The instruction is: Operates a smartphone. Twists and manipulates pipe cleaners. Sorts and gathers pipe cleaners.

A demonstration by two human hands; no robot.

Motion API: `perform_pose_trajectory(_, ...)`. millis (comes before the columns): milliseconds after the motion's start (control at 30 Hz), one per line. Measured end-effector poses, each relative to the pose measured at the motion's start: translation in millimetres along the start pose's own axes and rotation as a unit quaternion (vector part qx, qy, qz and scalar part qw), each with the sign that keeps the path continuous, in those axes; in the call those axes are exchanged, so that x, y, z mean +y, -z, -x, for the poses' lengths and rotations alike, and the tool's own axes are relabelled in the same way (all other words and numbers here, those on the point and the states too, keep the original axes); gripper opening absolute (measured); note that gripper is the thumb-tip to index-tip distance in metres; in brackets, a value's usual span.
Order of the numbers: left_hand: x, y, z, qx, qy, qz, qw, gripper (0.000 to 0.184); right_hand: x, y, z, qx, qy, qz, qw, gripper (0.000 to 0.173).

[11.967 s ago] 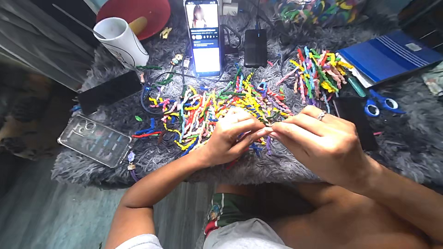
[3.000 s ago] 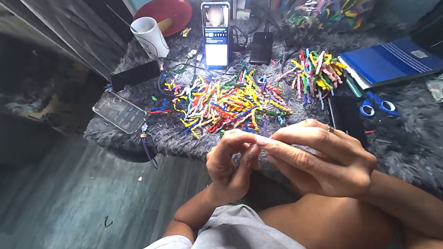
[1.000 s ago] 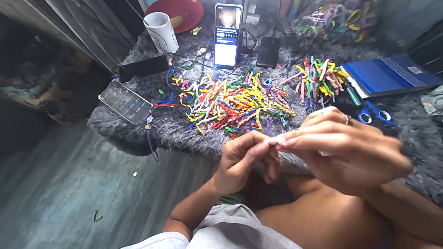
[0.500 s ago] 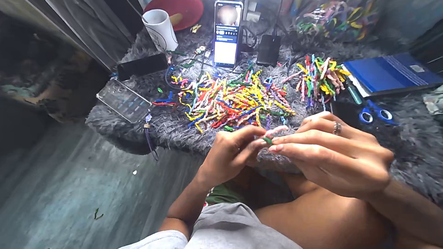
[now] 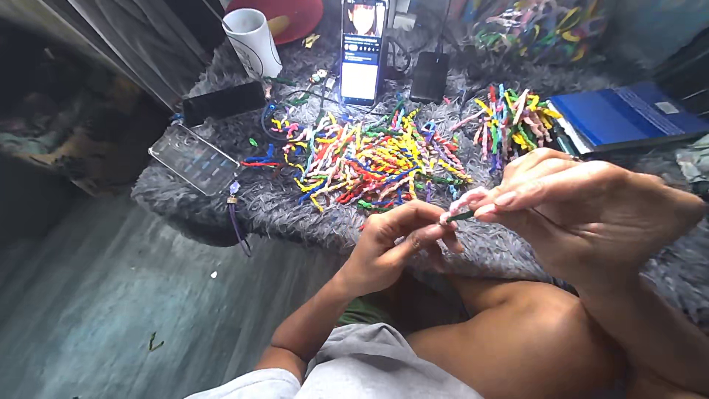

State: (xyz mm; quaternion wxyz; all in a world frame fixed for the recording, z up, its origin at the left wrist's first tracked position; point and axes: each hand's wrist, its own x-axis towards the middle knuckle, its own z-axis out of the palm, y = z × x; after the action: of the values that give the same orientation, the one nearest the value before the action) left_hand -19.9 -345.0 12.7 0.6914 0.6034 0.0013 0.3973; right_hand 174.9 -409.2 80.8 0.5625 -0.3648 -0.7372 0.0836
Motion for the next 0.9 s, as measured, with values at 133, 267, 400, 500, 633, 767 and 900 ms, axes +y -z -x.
perform_pose_trajectory(133, 0.0, -2.2, -1.7, 0.042, -0.027, 0.025, 0.998, 0.015, -0.3, -2.1, -1.0, -0.019, -0.010, -0.028, 0.999, 0.010)
perform_pose_trajectory(267, 0.7, -3.1, -3.6, 0.042, -0.037, 0.050, 0.997, 0.015, 0.1, -3.6, -3.4, -0.041, -0.035, -0.063, 0.997, 0.015)
perform_pose_trajectory(400, -0.9, -1.8, -5.6, 0.033, -0.042, 0.095, 0.994, 0.016, 1.5, -4.0, -3.6, -0.044, -0.051, -0.069, 0.995, 0.007)
perform_pose_trajectory(500, -1.1, 3.1, -8.1, -0.028, -0.044, 0.166, 0.985, 0.021, 10.0, -7.3, -3.0, -0.046, -0.104, -0.136, 0.984, 0.006)
perform_pose_trajectory(633, -2.9, 16.9, -10.7, -0.118, -0.008, 0.071, 0.990, 0.018, 16.8, -9.3, -2.7, -0.067, -0.137, -0.174, 0.973, 0.004)
perform_pose_trajectory(767, 6.0, 18.2, -11.2, -0.043, 0.016, -0.222, 0.974, 0.012, 12.7, -2.8, -0.1, -0.081, -0.067, 0.020, 0.994, 0.010)
perform_pose_trajectory(900, 7.0, 17.0, -10.9, 0.038, 0.040, -0.185, 0.981, 0.010, 1.9, -0.6, 1.8, -0.092, 0.037, 0.152, 0.983, 0.012)
